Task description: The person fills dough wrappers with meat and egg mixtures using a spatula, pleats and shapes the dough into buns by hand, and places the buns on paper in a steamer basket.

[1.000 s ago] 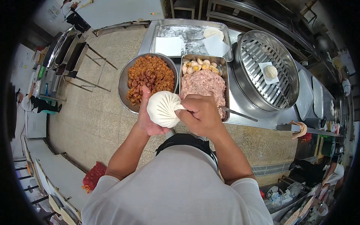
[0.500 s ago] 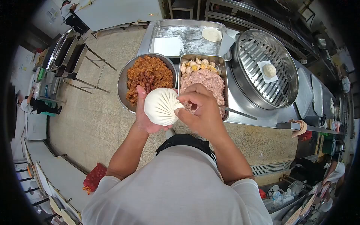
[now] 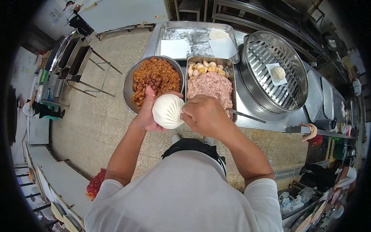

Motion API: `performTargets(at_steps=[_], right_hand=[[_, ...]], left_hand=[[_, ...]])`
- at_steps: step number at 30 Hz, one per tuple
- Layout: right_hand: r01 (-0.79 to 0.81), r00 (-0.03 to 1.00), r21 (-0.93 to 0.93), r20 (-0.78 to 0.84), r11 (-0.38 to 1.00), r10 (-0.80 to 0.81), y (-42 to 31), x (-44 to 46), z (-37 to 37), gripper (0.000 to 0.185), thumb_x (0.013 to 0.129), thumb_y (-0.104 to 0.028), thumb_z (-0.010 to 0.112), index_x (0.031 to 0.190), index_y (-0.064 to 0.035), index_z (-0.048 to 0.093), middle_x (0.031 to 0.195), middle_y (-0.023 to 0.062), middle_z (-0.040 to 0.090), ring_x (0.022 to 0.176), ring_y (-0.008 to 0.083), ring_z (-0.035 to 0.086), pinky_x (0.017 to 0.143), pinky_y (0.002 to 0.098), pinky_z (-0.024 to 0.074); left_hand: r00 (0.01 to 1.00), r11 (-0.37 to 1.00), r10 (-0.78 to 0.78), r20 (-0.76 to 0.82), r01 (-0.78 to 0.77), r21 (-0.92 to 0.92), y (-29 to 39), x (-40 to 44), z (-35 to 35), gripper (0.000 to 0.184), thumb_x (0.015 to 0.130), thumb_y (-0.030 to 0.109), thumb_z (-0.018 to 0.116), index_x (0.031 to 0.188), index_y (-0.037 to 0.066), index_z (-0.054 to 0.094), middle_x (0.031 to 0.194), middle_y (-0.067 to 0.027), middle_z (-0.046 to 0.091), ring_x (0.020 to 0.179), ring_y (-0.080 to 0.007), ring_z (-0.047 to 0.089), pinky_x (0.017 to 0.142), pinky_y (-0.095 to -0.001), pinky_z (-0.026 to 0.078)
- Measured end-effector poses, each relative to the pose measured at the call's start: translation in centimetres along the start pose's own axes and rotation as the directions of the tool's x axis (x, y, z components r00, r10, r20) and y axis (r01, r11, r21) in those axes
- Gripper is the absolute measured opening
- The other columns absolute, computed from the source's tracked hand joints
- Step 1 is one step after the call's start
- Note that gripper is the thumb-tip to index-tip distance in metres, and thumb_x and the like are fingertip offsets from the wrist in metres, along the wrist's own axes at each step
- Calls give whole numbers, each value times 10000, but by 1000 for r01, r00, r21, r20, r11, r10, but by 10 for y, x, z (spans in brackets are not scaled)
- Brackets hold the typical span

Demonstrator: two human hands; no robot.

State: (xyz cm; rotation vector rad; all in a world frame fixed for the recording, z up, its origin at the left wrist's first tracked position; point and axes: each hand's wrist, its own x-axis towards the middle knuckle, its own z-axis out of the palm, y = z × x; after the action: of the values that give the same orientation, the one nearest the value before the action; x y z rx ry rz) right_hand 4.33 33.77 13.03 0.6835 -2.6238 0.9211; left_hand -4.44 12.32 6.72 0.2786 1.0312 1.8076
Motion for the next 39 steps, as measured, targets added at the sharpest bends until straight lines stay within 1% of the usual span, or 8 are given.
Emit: performTargets(at_steps=[2, 8, 14, 16, 19, 21, 31, 39], right_hand=[[11, 1000, -52, 0, 999, -11, -3, 1, -1, 127, 750, -94, 737, 718, -26, 633, 666, 118, 605, 648, 294, 625, 582, 415, 501], [-179, 976, 129, -99, 975, 192, -12, 7, 7, 98, 785, -51, 703, 862, -18, 652, 734, 107, 646, 652, 253, 640, 602, 350, 504], [-308, 916, 393, -124, 866, 382, -16, 7, 21, 99, 815, -17, 660, 911, 3, 649, 738, 104, 633, 649, 219, 632, 611, 309, 495], [-370, 879, 462, -107, 806, 465, -22, 7, 20, 114, 815, -13, 655, 928, 3, 654, 741, 105, 634, 651, 223, 630, 620, 308, 497], [-365, 889, 463, -85, 807, 451, -28, 9, 13, 156, 795, -17, 649, 950, 6, 646, 772, 150, 641, 678, 289, 652, 640, 370, 520], [-174, 961, 350, -144, 920, 236, -26, 10, 10, 221, 769, -18, 663, 988, 10, 648, 801, 145, 638, 713, 284, 657, 655, 374, 521], [-230, 952, 252, -141, 940, 271, -38, 13, 27, 162, 730, 6, 648, 884, 11, 598, 772, 119, 589, 653, 219, 606, 585, 327, 483], [43, 968, 154, -252, 987, -3, -41, 23, 21, 208, 699, 24, 651, 888, -1, 568, 822, 188, 590, 730, 368, 589, 659, 448, 500]], left_hand=[[987, 995, -99, 124, 100, 0, -3, 0, -10, 1104, 752, 930, 206, 1326, 35, 501, 979, -109, 679, 696, -179, 686, 396, -308, 521], [989, 994, -85, -124, 75, -85, -2, -5, 20, 1089, 762, 930, 181, 1310, 49, 512, 932, -104, 685, 626, -194, 676, 367, -316, 505], [964, 970, 48, -260, -108, -220, -8, -3, 34, 1044, 783, 915, 204, 1318, 71, 509, 1123, -111, 654, 858, -257, 692, 576, -413, 587], [986, 930, 92, -136, -134, -341, -9, -4, 32, 1014, 799, 900, 212, 1317, 83, 514, 1180, -103, 641, 1027, -245, 650, 793, -471, 562], [991, 900, 118, -70, -136, -413, -14, -4, 26, 988, 812, 889, 232, 1313, 86, 514, 1188, -105, 634, 1023, -254, 650, 784, -480, 561], [987, 881, 141, -73, -159, -446, -13, -5, 29, 974, 842, 861, 229, 1320, 60, 508, 1192, -125, 630, 1039, -258, 648, 811, -470, 558], [982, 835, 177, -69, -186, -517, -21, -6, 30, 967, 880, 825, 236, 1333, 16, 512, 1242, -154, 612, 1163, -282, 604, 1006, -440, 485], [992, 768, 123, 1, -94, -633, -19, -13, 29, 963, 847, 854, 260, 1342, 70, 520, 1269, -137, 602, 1173, -295, 599, 949, -488, 507]])
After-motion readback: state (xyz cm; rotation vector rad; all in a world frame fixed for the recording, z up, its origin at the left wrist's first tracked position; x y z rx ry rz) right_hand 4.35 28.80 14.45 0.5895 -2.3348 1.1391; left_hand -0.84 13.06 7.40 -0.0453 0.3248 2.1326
